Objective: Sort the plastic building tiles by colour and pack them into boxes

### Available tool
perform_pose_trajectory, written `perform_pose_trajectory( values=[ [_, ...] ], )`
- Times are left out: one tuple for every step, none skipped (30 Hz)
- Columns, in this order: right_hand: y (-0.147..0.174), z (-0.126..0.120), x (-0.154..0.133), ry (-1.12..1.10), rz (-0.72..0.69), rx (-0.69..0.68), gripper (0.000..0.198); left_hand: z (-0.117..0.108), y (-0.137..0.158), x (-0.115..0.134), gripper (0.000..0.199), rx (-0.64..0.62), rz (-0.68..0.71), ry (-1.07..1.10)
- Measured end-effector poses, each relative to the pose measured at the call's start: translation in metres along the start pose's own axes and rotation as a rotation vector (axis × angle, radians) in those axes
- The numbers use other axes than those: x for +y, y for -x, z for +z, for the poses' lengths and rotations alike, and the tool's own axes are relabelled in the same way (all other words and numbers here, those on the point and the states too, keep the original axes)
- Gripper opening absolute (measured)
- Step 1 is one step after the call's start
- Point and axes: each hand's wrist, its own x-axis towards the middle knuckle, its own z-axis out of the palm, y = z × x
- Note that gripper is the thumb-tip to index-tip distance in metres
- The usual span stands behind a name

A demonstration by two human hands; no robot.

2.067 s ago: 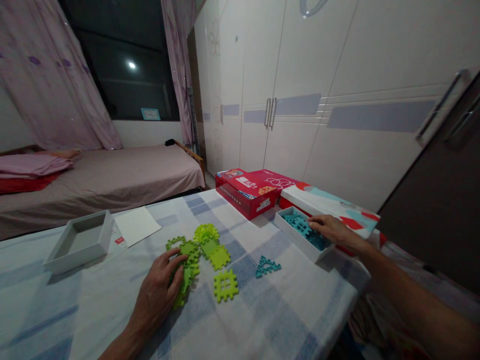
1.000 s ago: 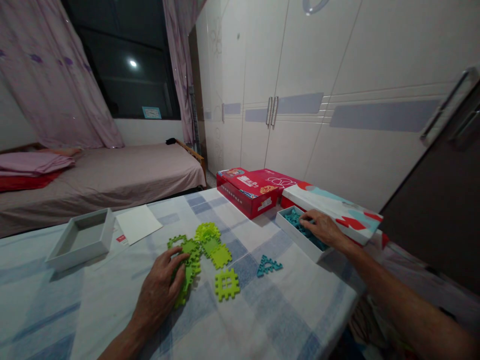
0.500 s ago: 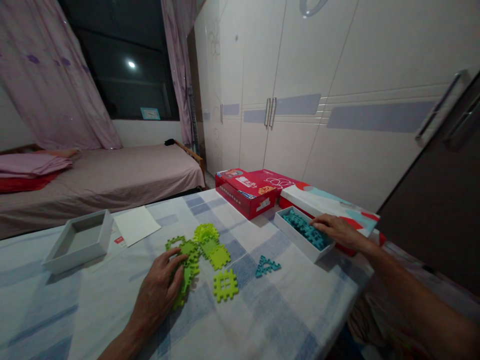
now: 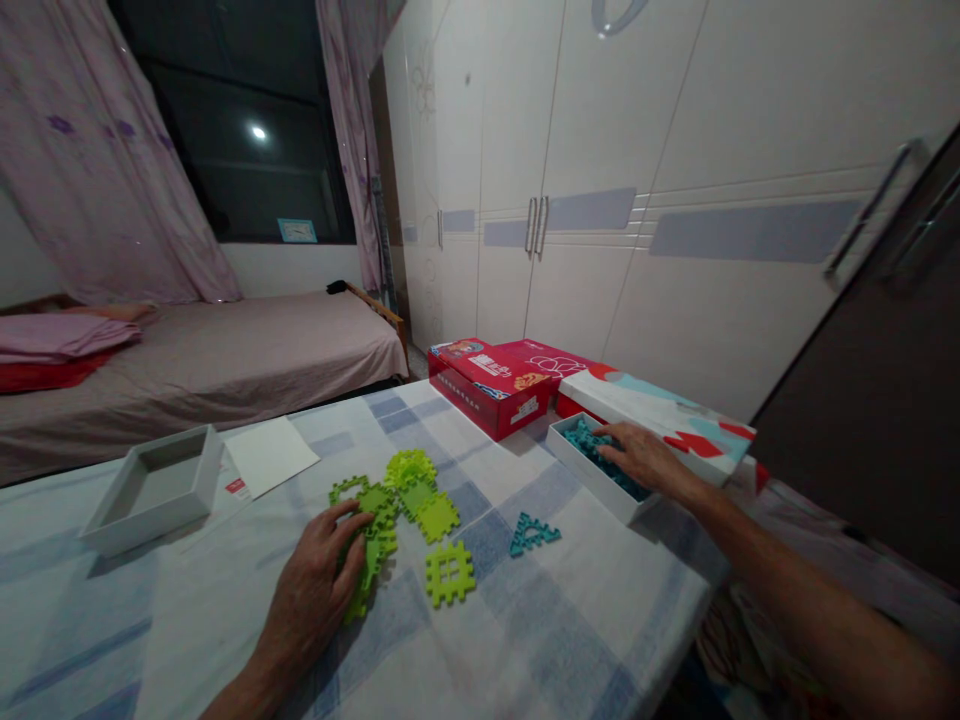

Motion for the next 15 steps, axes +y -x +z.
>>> perform_pose_trajectory(
  values=[
    [-0.003,0.005,-0.001,0.013,0.009,-0.011,0.035,0.0,0.0,0.0,0.029,0.002,-0.002,0.001],
    [-0.006,0.008,-0.001,0.023,0.021,-0.021,0.034,0.0,0.0,0.0,0.029,0.005,-0.003,0.002],
    [-0.009,0.011,-0.001,0.027,0.033,-0.025,0.031,0.0,0.0,0.001,0.029,0.007,-0.002,0.002],
    [-0.011,0.013,-0.001,0.026,0.042,-0.022,0.029,0.0,-0.001,0.001,0.028,0.01,0.001,0.002],
    [-0.013,0.014,-0.001,0.02,0.047,-0.012,0.027,0.0,-0.001,0.001,0.028,0.01,0.005,0.001],
    [-0.014,0.014,-0.001,0.014,0.052,0.006,0.026,0.0,-0.001,0.001,0.028,0.01,0.01,0.0],
    [-0.014,0.012,-0.001,0.01,0.061,0.032,0.026,0.0,-0.001,0.001,0.029,0.01,0.016,-0.002],
    [-0.013,0.01,-0.002,0.01,0.074,0.063,0.028,0.0,-0.001,0.002,0.029,0.012,0.021,-0.003],
    [-0.01,0.008,-0.002,0.015,0.09,0.092,0.03,0.0,-0.001,0.002,0.029,0.011,0.023,-0.005],
    [-0.007,0.005,-0.003,0.026,0.112,0.114,0.032,0.0,-0.001,0.002,0.029,0.009,0.023,-0.007],
    [-0.004,0.002,-0.005,0.035,0.135,0.124,0.034,0.0,-0.001,0.001,0.03,0.005,0.018,-0.008],
    [0.0,-0.001,-0.006,0.036,0.151,0.119,0.037,0.0,-0.001,0.001,0.03,0.002,0.014,-0.009],
    [0.004,-0.003,-0.008,0.026,0.157,0.096,0.038,0.0,-0.001,0.001,0.031,-0.003,0.01,-0.007],
    [0.008,-0.004,-0.009,0.003,0.157,0.064,0.039,0.0,-0.001,0.001,0.031,-0.007,0.007,-0.005],
    [0.011,-0.005,-0.009,-0.027,0.153,0.03,0.039,0.0,-0.001,0.0,0.031,-0.01,0.004,-0.003]
  ],
)
